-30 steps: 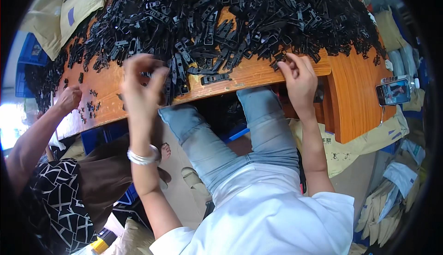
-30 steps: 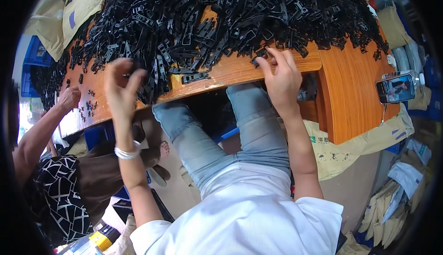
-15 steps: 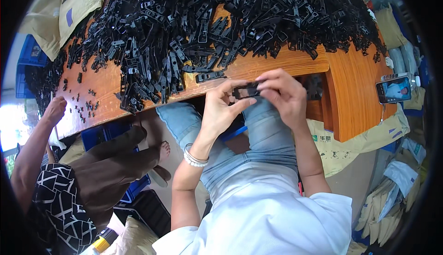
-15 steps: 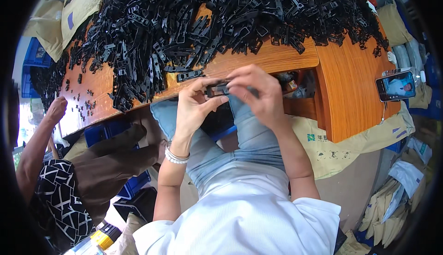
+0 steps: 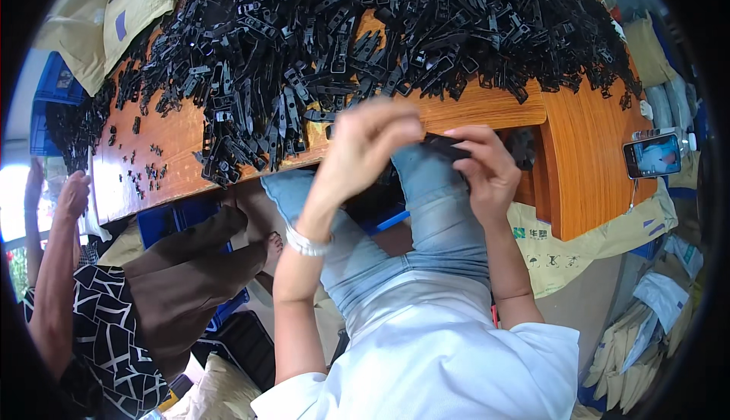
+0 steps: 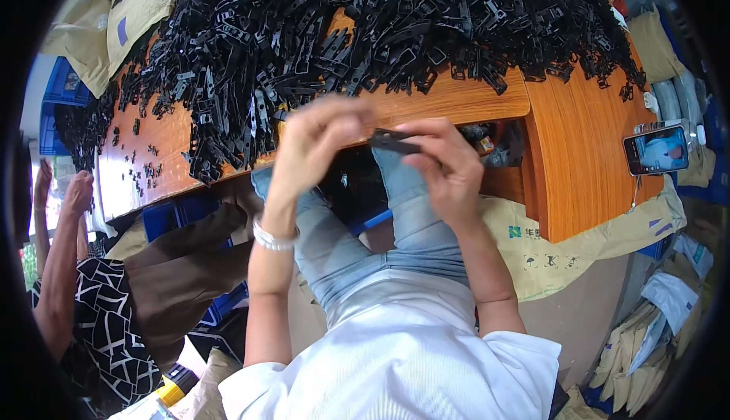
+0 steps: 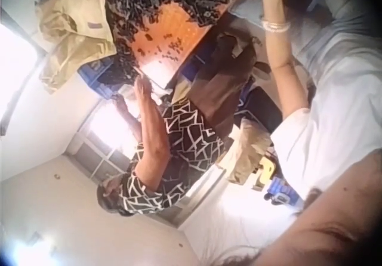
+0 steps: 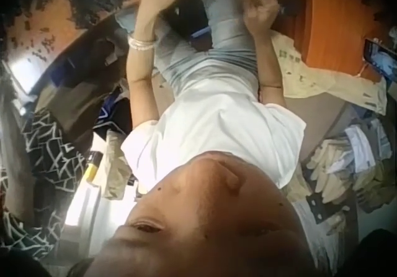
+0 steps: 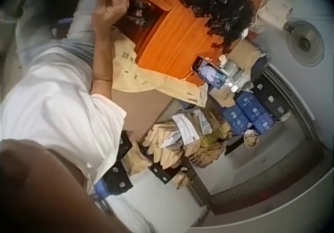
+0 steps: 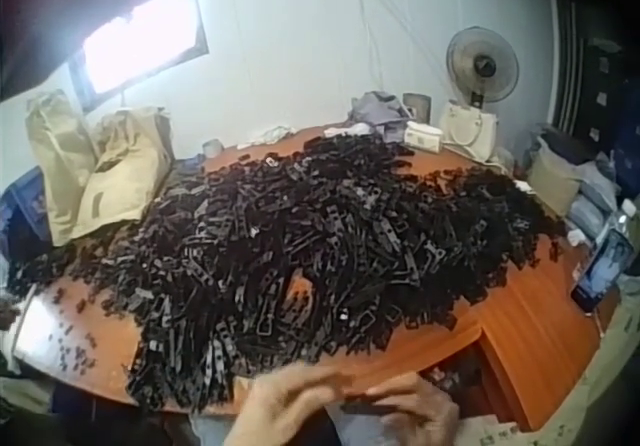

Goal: Assembling or inspecting small black plastic components at a workbench.

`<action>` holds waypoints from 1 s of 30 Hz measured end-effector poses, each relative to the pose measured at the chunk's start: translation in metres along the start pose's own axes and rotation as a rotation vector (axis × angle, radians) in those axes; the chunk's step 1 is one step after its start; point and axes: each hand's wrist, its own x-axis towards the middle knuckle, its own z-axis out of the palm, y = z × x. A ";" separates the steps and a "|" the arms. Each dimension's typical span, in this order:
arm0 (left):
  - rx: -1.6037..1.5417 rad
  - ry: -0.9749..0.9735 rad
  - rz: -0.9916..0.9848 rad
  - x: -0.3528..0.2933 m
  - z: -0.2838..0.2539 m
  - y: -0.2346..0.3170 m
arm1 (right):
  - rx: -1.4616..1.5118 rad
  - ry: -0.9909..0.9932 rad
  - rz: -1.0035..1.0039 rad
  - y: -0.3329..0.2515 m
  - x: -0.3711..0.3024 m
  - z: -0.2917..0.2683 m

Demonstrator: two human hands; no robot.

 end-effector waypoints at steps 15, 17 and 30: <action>1.208 0.123 0.102 0.137 -0.032 -0.059 | 0.036 0.019 0.235 0.032 0.000 0.011; 1.232 0.066 0.066 0.139 -0.037 -0.060 | 0.052 0.010 0.234 0.030 0.004 0.012; 1.109 -0.062 0.114 0.139 -0.041 -0.054 | 0.025 -0.023 0.275 0.033 0.009 0.017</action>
